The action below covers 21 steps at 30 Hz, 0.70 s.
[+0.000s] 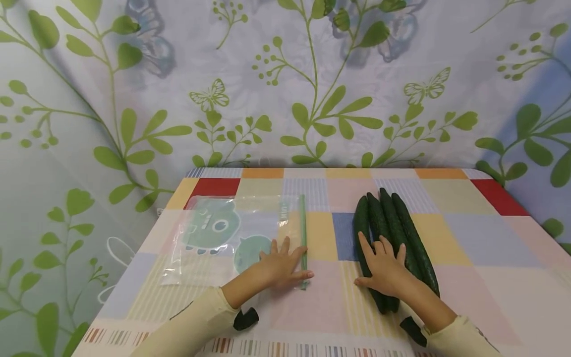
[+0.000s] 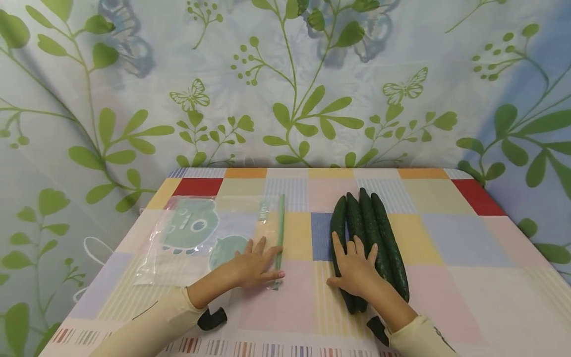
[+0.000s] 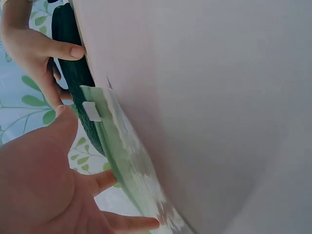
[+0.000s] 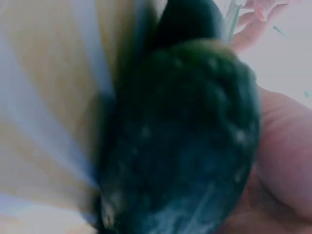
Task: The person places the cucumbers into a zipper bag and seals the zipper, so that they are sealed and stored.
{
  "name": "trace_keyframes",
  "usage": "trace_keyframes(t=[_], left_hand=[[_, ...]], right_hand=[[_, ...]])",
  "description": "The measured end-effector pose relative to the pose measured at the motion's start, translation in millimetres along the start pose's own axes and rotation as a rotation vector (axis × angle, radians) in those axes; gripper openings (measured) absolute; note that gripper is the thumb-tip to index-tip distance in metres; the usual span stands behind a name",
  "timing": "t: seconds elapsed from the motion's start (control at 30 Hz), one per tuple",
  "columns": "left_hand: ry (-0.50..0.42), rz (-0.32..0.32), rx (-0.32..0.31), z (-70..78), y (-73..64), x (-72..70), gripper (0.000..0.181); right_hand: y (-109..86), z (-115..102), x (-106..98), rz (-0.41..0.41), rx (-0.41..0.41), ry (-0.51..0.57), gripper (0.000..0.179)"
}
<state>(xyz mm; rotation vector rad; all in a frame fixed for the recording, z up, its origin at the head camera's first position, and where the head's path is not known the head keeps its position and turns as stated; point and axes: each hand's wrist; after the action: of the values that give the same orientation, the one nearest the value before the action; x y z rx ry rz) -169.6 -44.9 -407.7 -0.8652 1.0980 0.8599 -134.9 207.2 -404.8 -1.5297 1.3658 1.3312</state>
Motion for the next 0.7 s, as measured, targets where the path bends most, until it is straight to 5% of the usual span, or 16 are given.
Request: trace_keyframes(t=[0.4,0.7], left_hand=[[-0.010,0.030,0.068,-7.0,2.2,-1.0,0.052],[-0.070,0.061,0.054,-15.2,-2.3,-7.4,0.043]], right_hand=[[-2.7,-3.4,5.2,0.050,-0.021,0.118,0.089],[5.6,-12.5,-0.9,0.109,-0.135,0.199,0.079]])
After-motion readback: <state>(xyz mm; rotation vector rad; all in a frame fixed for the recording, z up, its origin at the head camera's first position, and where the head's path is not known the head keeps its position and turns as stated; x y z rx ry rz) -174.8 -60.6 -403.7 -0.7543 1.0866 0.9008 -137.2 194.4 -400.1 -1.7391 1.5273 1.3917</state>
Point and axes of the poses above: each hand's wrist, its own y-axis towards the middle knuckle, its own x-axis out of the palm, z = x × y, and after that the axes turned 9 degrees about z, right-handed
